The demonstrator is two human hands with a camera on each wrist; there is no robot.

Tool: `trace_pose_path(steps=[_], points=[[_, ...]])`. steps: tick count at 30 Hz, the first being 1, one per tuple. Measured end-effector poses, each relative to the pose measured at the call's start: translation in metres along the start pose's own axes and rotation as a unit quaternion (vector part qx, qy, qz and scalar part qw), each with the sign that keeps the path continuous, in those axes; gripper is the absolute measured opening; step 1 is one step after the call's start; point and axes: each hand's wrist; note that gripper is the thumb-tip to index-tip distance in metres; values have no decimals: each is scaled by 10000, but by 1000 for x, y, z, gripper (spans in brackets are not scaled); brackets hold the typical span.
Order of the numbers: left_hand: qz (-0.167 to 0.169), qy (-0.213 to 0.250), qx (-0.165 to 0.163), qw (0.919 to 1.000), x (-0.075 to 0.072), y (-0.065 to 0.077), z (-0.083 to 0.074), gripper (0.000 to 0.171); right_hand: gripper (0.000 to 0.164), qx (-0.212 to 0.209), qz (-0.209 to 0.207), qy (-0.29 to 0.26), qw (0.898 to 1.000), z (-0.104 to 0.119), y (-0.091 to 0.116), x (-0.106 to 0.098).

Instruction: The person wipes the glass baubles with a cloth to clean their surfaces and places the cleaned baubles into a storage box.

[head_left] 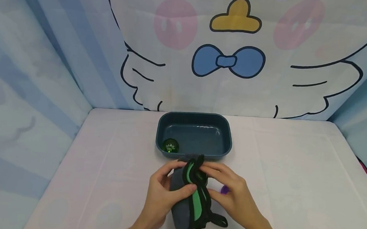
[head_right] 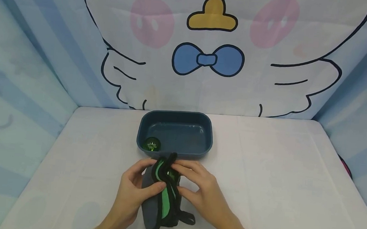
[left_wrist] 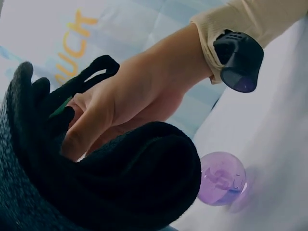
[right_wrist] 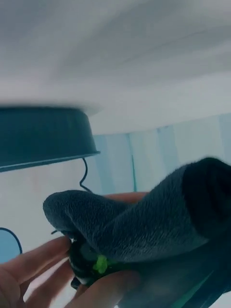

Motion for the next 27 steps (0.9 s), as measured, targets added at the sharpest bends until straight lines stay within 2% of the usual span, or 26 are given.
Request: trace_pose_path(steps=[3,7,9,11,15,18,23,27], points=[[65,-48,3,10000,1,1,0,51,54,507,187,-611,9967,-1,0,-2],[-11,-71,-56,10000,2,1,1,51,49,1367,471,-1201,9822,-2,1,-3],[-120,-85,-69,9999,2,1,1,52,50,1477,524,-1267,9795,-2,0,-2],[-212,-72,-71,9997,2,0,1,52,54,1353,487,-1199,9823,-3,0,-1],[-266,-47,-73,9996,2,-1,-1,53,64,732,286,-721,9943,-3,-2,2],[-228,-26,-87,9997,2,0,-3,53,68,382,66,-396,9985,-2,-2,4],[-133,9,-58,9999,2,1,-5,53,67,133,-148,-374,9991,-2,-1,6],[-16,11,-89,10000,1,3,-5,53,58,170,-167,-451,9987,-2,-1,7]])
Point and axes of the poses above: each hand's wrist, its own y-axis away from the middle knuckle, its own x-axis out of the palm, z = x × y, and after that the axes turned 3 degrees about y, right-handed
